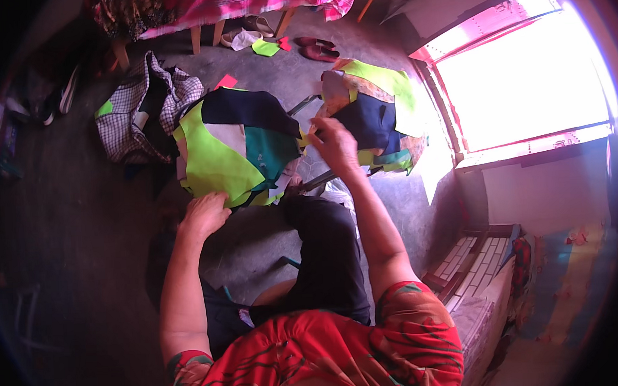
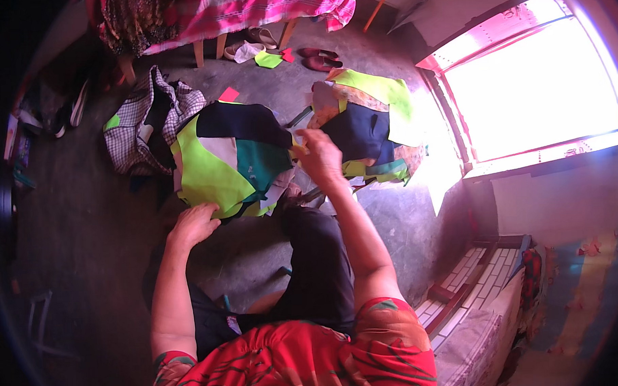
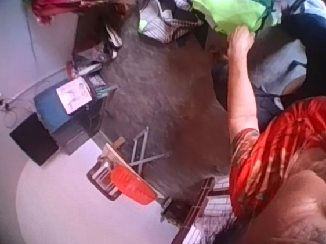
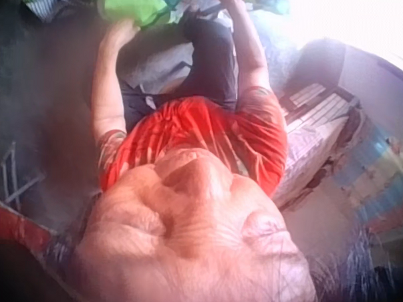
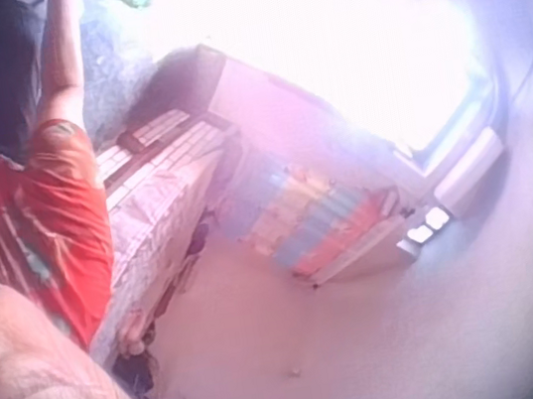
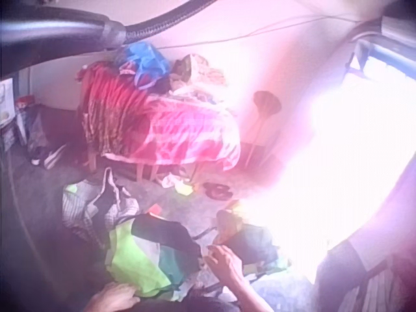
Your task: The person sits on the floor and sorts through a pile of colorful fabric pieces, picking them up, unfolding them, and placing them into separate stacks. The person handles various fabric types and colors, organizing them by hand.
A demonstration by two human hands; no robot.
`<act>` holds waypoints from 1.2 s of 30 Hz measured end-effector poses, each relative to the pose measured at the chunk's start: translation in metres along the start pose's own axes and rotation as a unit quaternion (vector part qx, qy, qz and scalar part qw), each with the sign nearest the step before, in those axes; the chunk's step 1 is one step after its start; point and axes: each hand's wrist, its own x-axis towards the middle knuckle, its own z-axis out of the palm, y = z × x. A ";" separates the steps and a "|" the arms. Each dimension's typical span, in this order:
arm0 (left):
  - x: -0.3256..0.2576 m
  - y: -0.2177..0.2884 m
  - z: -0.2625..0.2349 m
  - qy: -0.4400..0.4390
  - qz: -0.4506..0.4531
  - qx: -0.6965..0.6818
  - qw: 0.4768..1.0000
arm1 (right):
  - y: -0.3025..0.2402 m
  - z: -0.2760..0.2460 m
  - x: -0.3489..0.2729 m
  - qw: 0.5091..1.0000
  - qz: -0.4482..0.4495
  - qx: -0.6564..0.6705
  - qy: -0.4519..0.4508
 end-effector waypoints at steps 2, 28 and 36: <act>0.001 -0.003 0.002 0.008 0.008 -0.001 1.000 | 0.034 -0.033 -0.002 0.994 0.000 -0.055 0.094; 0.003 0.000 0.001 -0.029 -0.016 0.005 0.999 | 0.229 -0.109 -0.008 0.932 0.303 -0.085 0.181; 0.000 -0.004 0.004 0.008 -0.001 0.002 1.000 | 0.241 -0.112 -0.008 0.887 0.301 0.178 0.303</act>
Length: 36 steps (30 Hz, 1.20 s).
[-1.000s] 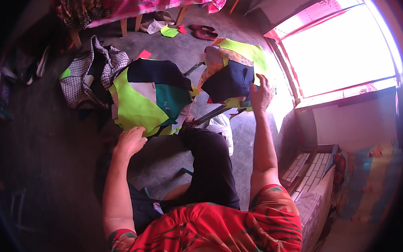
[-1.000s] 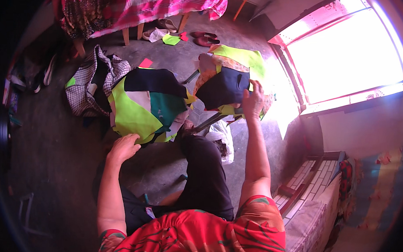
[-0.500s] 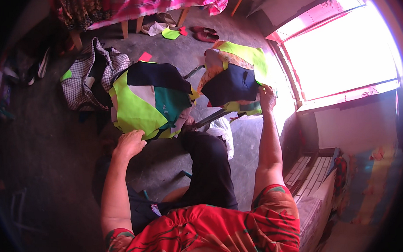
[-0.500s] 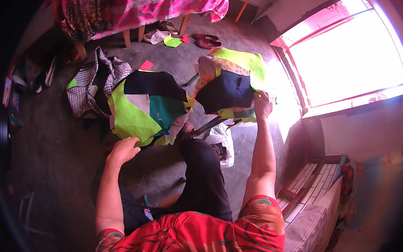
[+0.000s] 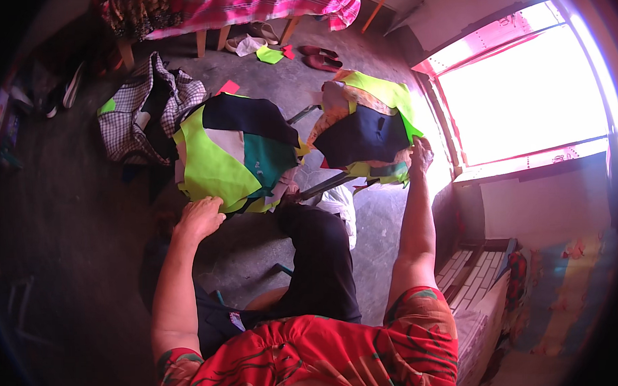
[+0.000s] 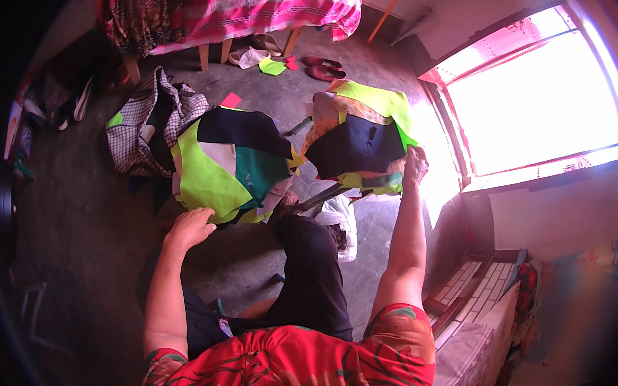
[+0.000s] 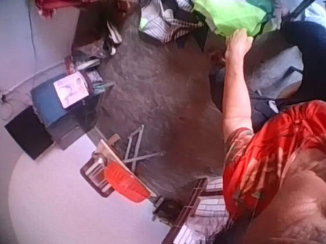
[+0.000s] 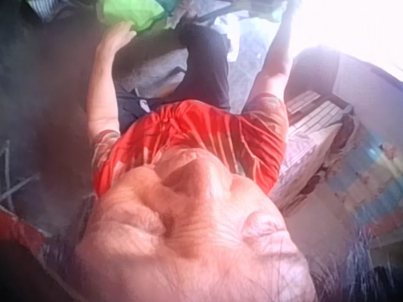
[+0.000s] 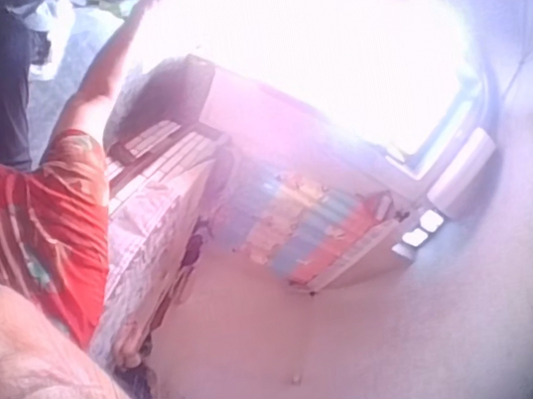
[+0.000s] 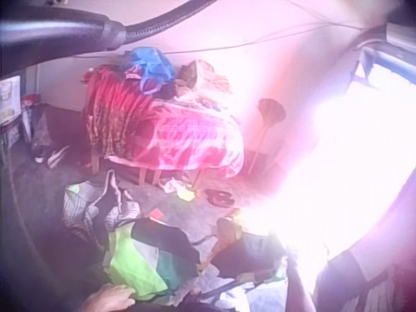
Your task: The person sits on the floor and sorts through a pile of colorful fabric pieces, picking them up, unfolding them, and placing them into separate stacks. The person handles various fabric types and colors, organizing them by hand.
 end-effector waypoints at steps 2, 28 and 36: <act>0.000 -0.001 0.000 -0.001 -0.004 0.000 1.000 | -0.014 0.002 -0.004 0.999 0.020 0.028 0.020; 0.002 -0.007 0.000 -0.037 -0.033 -0.012 0.999 | -0.258 0.076 -0.104 0.933 -0.208 0.164 -0.245; 0.000 -0.006 -0.001 -0.021 -0.029 -0.007 0.999 | -0.284 0.188 -0.180 0.896 -0.339 0.228 -0.172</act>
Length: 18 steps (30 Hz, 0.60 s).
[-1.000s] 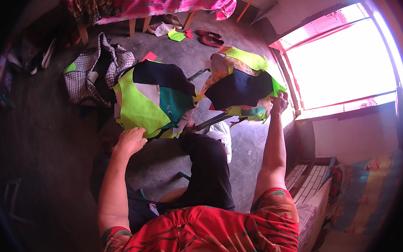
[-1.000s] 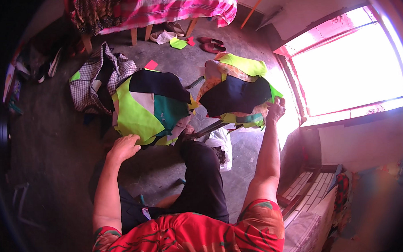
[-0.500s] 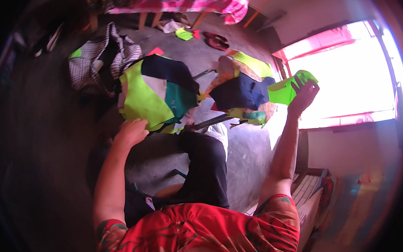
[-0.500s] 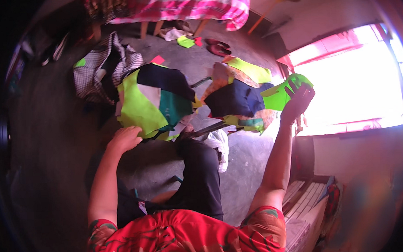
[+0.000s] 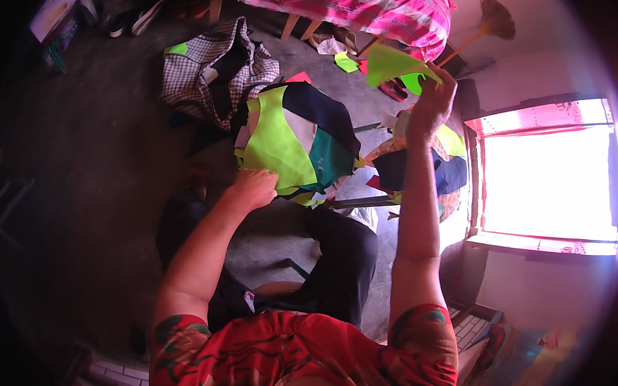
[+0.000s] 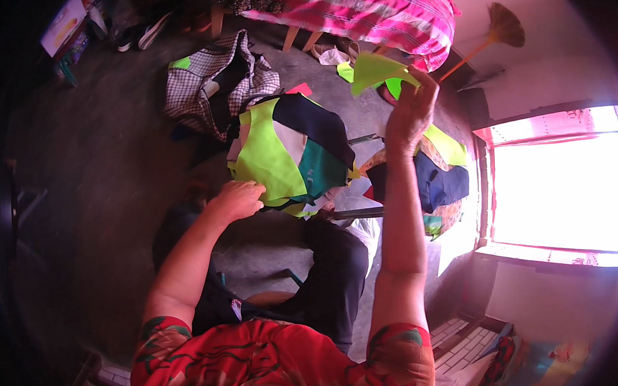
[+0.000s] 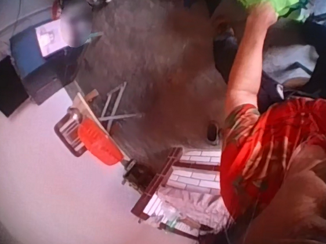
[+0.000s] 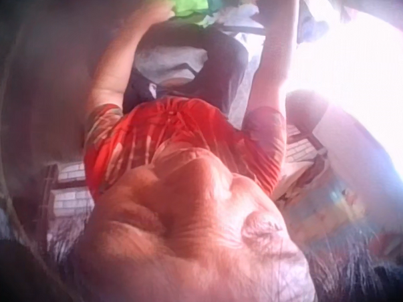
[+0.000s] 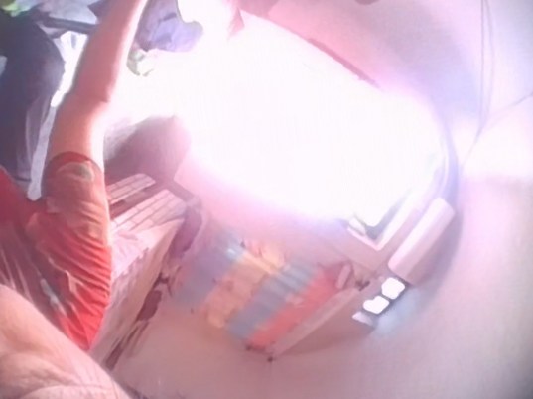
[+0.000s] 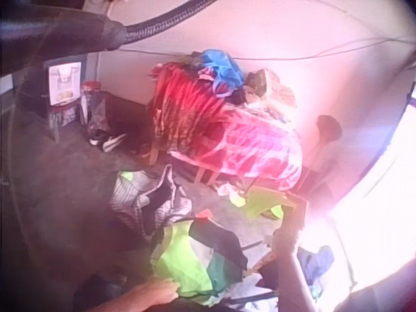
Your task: The person sits on the floor and sorts through a pile of colorful fabric pieces, picking them up, unfolding them, and placing them into separate stacks. The person handles various fabric types and colors, organizing them by hand.
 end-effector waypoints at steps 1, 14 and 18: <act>0.000 -0.004 0.006 0.045 0.020 0.005 0.999 | -0.001 0.010 -0.009 0.999 -0.016 -0.030 0.010; -0.005 0.005 -0.002 0.023 0.004 0.002 1.000 | 0.128 0.047 -0.185 0.936 -0.039 -0.204 -0.284; -0.004 0.003 -0.001 0.027 0.014 0.010 0.999 | 0.120 0.053 -0.183 0.933 0.082 -0.189 -0.294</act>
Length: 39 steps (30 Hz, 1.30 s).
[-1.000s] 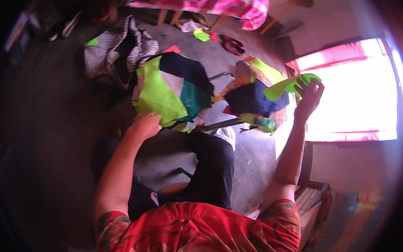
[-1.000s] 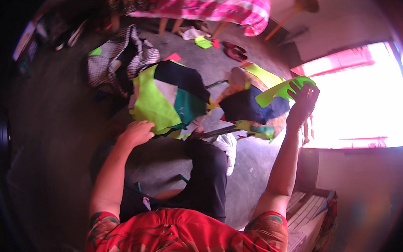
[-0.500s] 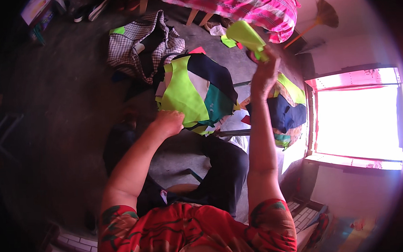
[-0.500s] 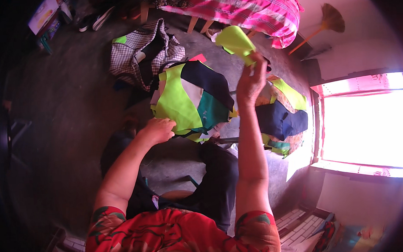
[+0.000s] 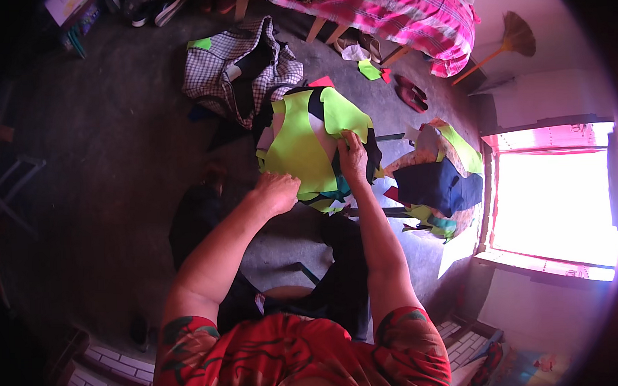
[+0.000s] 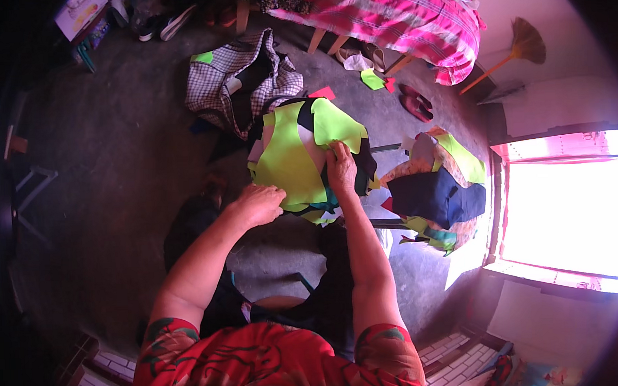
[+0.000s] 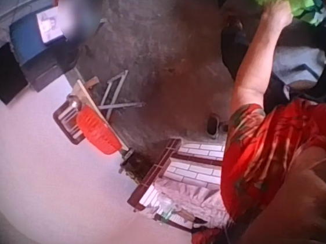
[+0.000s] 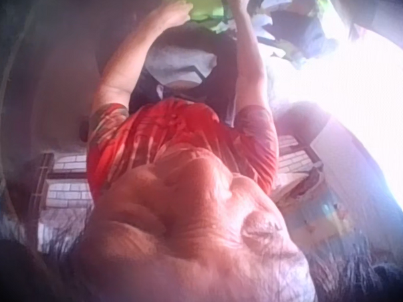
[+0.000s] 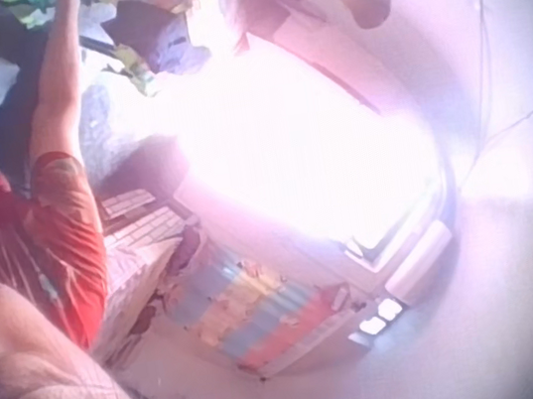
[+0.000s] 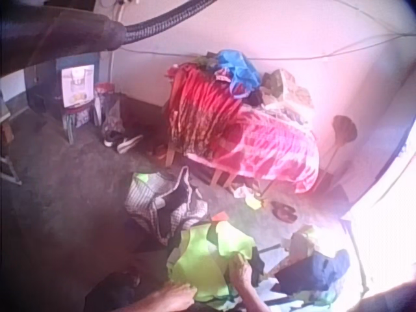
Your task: The person sits on the floor and sorts through a pile of colorful fabric pieces, picking them up, unfolding them, and placing them into separate stacks. The person handles various fabric types and colors, organizing them by hand.
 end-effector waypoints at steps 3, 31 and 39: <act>0.000 0.002 -0.004 -0.013 -0.005 0.000 1.000 | -0.016 -0.003 0.006 0.997 -0.038 0.046 0.053; 0.003 0.005 -0.009 -0.070 -0.030 -0.008 0.997 | -0.036 -0.102 0.018 0.993 0.035 -0.083 0.076; 0.009 0.004 0.004 -0.017 0.000 0.006 1.000 | 0.070 -0.214 0.030 0.947 0.048 -0.257 0.189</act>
